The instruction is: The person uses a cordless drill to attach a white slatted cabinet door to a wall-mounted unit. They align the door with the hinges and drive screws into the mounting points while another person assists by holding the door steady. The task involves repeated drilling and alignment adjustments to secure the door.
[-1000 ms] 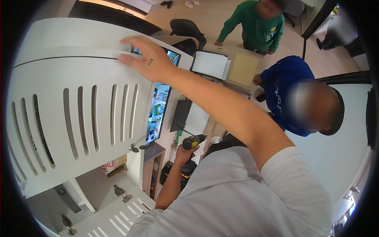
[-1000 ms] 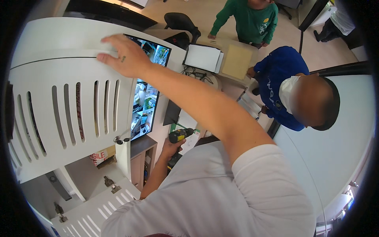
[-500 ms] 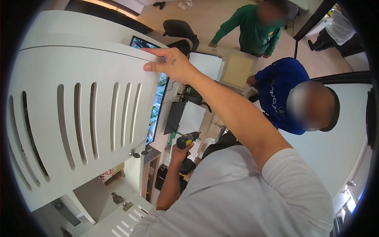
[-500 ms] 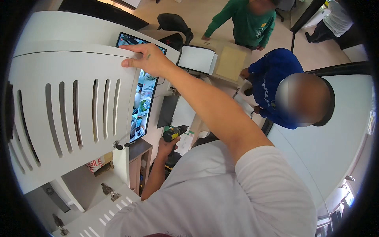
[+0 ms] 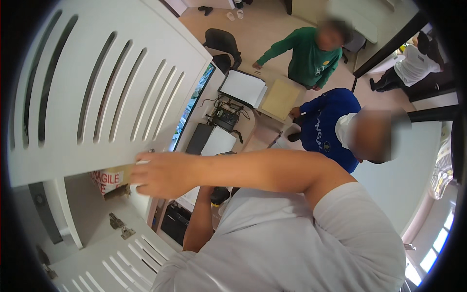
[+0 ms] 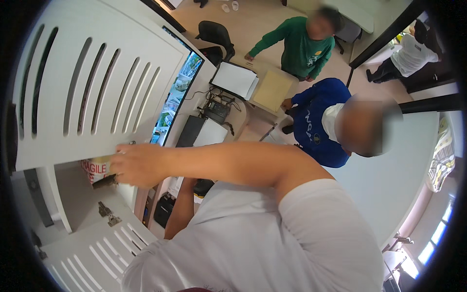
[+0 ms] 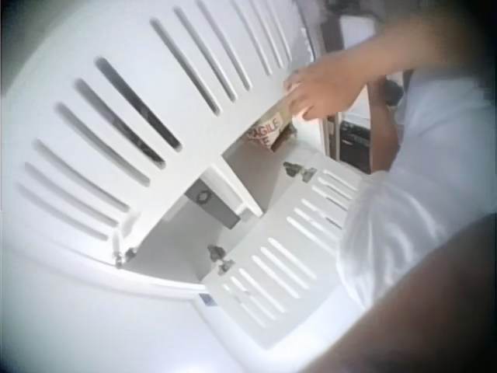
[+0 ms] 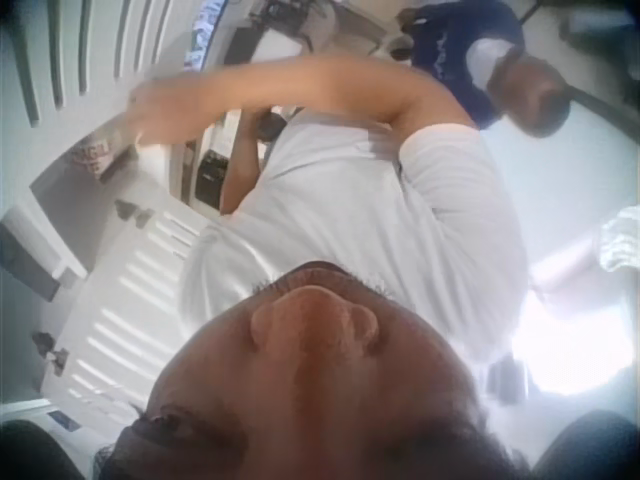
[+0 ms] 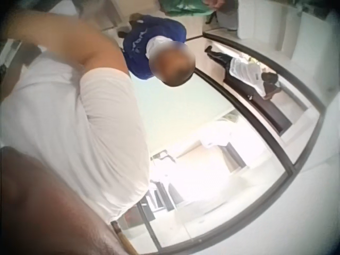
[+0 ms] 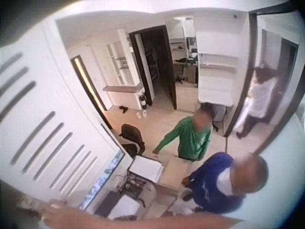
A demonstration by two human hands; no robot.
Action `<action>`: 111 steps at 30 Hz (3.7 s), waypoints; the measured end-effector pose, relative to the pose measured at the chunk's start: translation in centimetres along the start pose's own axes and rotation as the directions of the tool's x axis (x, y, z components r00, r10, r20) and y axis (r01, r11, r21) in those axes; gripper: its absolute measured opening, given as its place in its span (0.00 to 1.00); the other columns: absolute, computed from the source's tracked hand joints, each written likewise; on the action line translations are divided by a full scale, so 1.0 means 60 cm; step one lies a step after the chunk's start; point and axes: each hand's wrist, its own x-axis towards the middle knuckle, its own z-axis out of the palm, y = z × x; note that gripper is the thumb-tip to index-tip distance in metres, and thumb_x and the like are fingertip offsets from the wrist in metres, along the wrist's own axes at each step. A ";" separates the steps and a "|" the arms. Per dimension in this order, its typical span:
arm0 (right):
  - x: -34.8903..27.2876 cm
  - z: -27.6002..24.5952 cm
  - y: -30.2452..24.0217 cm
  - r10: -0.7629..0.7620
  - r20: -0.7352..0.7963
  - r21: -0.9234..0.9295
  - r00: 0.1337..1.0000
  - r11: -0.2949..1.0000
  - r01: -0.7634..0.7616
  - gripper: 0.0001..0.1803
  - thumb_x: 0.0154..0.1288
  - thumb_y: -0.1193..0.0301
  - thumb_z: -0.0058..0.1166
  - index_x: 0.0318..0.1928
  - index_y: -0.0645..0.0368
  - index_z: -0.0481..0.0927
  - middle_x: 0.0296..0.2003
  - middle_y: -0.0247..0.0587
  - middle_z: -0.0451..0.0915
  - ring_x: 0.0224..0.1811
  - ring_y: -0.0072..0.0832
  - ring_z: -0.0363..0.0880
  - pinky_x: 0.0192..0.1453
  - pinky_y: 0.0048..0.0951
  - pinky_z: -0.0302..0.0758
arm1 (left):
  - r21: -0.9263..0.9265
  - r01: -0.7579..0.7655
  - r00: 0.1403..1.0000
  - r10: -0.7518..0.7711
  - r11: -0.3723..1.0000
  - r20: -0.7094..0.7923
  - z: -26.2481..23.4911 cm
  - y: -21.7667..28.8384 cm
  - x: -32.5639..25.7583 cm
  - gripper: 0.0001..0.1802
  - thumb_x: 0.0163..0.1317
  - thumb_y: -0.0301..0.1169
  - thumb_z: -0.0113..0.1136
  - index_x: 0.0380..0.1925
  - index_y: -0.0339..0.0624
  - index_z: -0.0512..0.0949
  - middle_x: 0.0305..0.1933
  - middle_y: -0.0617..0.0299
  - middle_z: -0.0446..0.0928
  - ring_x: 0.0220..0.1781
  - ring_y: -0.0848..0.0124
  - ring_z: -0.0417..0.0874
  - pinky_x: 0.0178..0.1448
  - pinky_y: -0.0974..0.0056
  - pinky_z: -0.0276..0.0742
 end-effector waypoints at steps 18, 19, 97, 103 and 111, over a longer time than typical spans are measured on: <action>0.146 0.079 -0.037 0.414 0.776 -0.629 0.476 0.446 0.637 0.25 0.73 0.53 0.49 0.63 0.46 0.85 0.66 0.32 0.80 0.74 0.39 0.69 0.81 0.57 0.46 | -0.062 0.097 0.964 -0.110 0.993 -0.242 0.003 0.067 -0.134 0.19 0.56 0.37 0.81 0.36 0.32 0.85 0.25 0.65 0.81 0.20 0.77 0.78 0.24 0.67 0.75; 0.152 0.050 -0.057 0.388 0.818 -0.574 0.425 0.500 0.648 0.23 0.73 0.53 0.50 0.61 0.46 0.86 0.64 0.31 0.82 0.71 0.39 0.72 0.81 0.57 0.48 | -0.066 0.089 0.963 -0.103 0.994 -0.248 0.002 0.073 -0.140 0.19 0.55 0.37 0.81 0.36 0.32 0.85 0.26 0.64 0.82 0.20 0.77 0.78 0.24 0.68 0.75; -0.084 -0.147 -0.192 0.845 -0.221 -0.036 0.487 0.492 -0.870 0.12 0.64 0.78 0.65 0.47 0.69 0.81 0.43 0.42 0.82 0.45 0.29 0.80 0.55 0.31 0.74 | -0.026 -0.441 0.870 0.420 0.897 -0.259 -0.072 0.275 -0.155 0.25 0.51 0.39 0.83 0.45 0.38 0.86 0.39 0.53 0.88 0.37 0.65 0.85 0.50 0.60 0.80; -0.094 -0.140 -0.184 0.860 -0.246 0.088 0.447 0.479 -0.874 0.10 0.64 0.79 0.66 0.45 0.67 0.84 0.39 0.40 0.85 0.40 0.28 0.81 0.48 0.29 0.77 | -0.192 -0.455 0.873 0.393 0.870 -0.289 -0.075 0.307 -0.151 0.21 0.55 0.33 0.81 0.45 0.35 0.85 0.38 0.59 0.87 0.36 0.71 0.84 0.45 0.62 0.81; -0.105 -0.148 -0.186 0.857 -0.233 0.034 0.459 0.479 -0.877 0.09 0.63 0.76 0.67 0.43 0.64 0.85 0.36 0.40 0.85 0.37 0.31 0.82 0.45 0.33 0.77 | -0.629 -0.524 0.851 0.384 0.574 -0.359 -0.063 0.455 -0.115 0.14 0.56 0.30 0.78 0.40 0.34 0.87 0.33 0.62 0.86 0.26 0.77 0.80 0.32 0.70 0.77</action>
